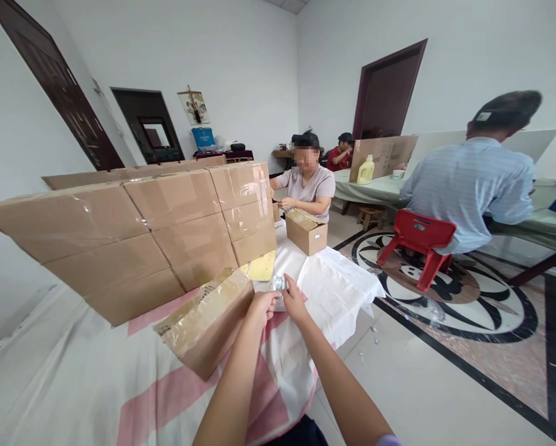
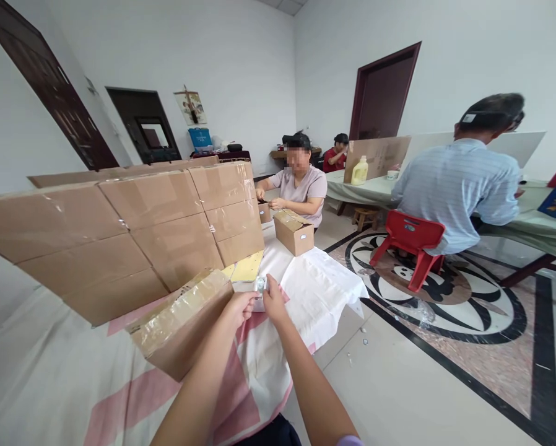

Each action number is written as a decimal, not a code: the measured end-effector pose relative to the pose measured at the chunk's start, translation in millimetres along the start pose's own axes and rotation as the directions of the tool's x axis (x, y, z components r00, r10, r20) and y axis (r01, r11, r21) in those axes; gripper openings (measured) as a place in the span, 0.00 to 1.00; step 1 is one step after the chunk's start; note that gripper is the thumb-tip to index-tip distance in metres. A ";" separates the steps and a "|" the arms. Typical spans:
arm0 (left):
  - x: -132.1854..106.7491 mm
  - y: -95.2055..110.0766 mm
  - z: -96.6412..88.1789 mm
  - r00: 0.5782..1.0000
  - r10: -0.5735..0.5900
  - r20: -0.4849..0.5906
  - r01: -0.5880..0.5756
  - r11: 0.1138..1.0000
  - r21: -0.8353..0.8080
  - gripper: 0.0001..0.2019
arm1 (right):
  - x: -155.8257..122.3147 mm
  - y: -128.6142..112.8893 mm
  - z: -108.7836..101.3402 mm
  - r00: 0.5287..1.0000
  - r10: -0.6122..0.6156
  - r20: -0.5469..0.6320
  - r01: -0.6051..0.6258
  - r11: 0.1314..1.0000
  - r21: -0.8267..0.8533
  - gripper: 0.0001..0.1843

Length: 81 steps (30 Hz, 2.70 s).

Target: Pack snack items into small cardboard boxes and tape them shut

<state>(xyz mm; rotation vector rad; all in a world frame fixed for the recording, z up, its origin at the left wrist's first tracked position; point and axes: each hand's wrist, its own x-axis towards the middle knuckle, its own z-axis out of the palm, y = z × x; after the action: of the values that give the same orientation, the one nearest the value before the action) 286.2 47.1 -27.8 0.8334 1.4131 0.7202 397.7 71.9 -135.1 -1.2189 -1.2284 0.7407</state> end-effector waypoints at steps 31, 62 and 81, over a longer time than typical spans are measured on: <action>-3.3 -60.1 -3.8 0.979 0.182 -0.095 -0.185 0.982 -0.025 0.11 | 3.3 6.6 -2.0 0.999 -0.025 0.030 0.026 0.999 -0.043 0.33; -74.4 -74.1 -52.6 0.688 0.688 -0.233 -0.616 0.723 0.313 0.11 | -41.3 -90.5 -33.0 0.912 -0.236 0.337 0.245 0.969 0.017 0.14; -126.7 -46.9 -87.9 0.442 0.802 -0.401 -0.359 0.568 0.741 0.18 | -31.6 -198.0 -19.1 0.712 -0.500 0.493 0.606 0.792 -0.073 0.09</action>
<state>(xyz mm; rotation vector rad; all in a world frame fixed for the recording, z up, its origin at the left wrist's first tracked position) 190.3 -78.6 3.4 1.7562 2.1085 1.3404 373.1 -12.2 46.2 -0.7801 -2.0095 0.4311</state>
